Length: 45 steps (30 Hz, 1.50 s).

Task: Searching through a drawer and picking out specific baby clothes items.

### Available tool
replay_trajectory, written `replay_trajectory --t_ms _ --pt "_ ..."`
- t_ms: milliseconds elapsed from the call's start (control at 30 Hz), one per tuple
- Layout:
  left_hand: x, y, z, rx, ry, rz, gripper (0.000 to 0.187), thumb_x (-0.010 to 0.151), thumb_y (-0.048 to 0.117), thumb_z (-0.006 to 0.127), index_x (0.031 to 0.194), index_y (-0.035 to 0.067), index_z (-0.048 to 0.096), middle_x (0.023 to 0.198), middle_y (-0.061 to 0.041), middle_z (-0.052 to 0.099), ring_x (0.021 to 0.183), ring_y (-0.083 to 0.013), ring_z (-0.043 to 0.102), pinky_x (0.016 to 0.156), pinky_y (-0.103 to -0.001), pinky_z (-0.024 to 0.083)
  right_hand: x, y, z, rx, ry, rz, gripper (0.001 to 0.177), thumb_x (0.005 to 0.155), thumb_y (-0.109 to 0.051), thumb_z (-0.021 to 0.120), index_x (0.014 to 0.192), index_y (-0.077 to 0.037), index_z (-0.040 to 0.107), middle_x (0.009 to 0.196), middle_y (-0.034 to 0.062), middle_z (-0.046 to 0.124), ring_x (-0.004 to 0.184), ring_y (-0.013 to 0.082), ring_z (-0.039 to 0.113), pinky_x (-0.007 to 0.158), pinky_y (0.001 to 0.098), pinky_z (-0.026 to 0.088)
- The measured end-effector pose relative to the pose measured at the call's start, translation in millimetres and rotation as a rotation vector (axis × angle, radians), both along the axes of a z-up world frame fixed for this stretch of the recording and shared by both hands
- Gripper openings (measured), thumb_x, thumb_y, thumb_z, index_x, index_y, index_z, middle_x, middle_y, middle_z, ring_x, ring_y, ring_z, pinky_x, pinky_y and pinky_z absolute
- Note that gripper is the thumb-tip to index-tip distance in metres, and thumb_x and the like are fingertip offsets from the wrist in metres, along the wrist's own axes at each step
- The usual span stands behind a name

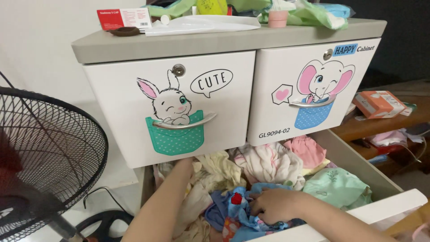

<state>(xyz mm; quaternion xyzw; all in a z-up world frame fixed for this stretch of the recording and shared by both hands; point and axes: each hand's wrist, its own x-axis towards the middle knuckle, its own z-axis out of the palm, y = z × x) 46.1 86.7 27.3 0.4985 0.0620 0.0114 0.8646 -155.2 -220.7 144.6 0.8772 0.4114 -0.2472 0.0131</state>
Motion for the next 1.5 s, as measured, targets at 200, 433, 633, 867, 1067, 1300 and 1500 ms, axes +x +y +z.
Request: replay_trajectory --t_ms 200,433,633,867,1067,1300,1500 --pt "87 53 -101 0.836 -0.170 0.297 0.049 0.101 0.040 0.056 0.139 0.010 0.057 0.135 -0.010 0.062 0.120 -0.0260 0.060 0.096 -0.040 0.053 12 -8 -20 0.083 -0.032 0.120 0.024 0.087 -0.024 0.057 0.099 -0.011 0.073 0.101 0.0161 0.073 0.101 0.0397 0.064 0.096 0.0517 0.047" --pt "-154 -60 82 2.050 -0.497 -0.160 0.057 0.080 0.016 0.066 0.136 0.010 0.056 0.141 -0.017 0.053 0.133 -0.0360 0.048 0.105 -0.057 0.040 -17 -7 11 0.035 0.011 0.025 0.036 0.085 -0.023 0.057 0.119 -0.018 0.070 0.105 0.0181 0.071 0.099 0.0417 0.065 0.087 0.0527 0.050" --pt "-144 -104 39 1.869 -0.487 -0.901 0.063 0.090 0.047 0.050 0.150 0.029 0.047 0.163 -0.006 0.029 0.152 -0.0321 0.028 0.124 -0.053 0.025 0 -14 -6 0.000 0.241 -0.030 0.055 0.086 -0.018 0.053 0.140 -0.015 0.061 0.129 0.0196 0.065 0.121 0.0384 0.060 0.103 0.0468 0.046" --pt "-139 -69 69 2.063 -0.156 -0.795 0.064 0.098 0.062 0.036 0.146 0.023 0.057 0.171 -0.006 0.021 0.158 -0.0260 0.017 0.129 -0.051 0.004 33 -14 -13 0.013 0.409 0.183 0.049 0.101 -0.020 0.051 0.146 -0.004 0.052 0.149 0.0261 0.046 0.135 0.0394 0.041 0.109 0.0497 0.035" --pt "-106 -47 24 2.095 -0.362 -0.511 0.050 0.090 0.024 0.060 0.140 0.017 0.060 0.160 -0.005 0.041 0.146 -0.0242 0.039 0.125 -0.057 0.007 87 55 31 0.179 0.339 -0.209 0.034 0.091 -0.024 0.060 0.113 -0.002 0.072 0.109 0.0195 0.076 0.091 0.0263 0.070 0.073 0.0368 0.055" --pt "-59 -24 -36 1.908 -0.475 -0.334 0.039 0.100 0.016 0.056 0.139 0.019 0.062 0.150 -0.010 0.058 0.138 -0.0310 0.053 0.119 -0.055 0.034 174 85 -146 0.060 -0.250 0.091 0.052 0.085 -0.014 0.060 0.136 -0.005 0.059 0.124 0.0247 0.066 0.108 0.0383 0.068 0.087 0.0493 0.055" --pt "-123 -26 62 2.268 -0.369 -0.524 0.050 0.088 0.016 0.070 0.137 0.018 0.061 0.172 0.003 0.017 0.156 -0.0181 0.019 0.125 -0.053 0.013 151 69 -163 0.089 0.052 0.112 0.053 0.087 -0.025 0.061 0.137 -0.007 0.056 0.127 0.0208 0.064 0.110 0.0361 0.065 0.091 0.0470 0.052"
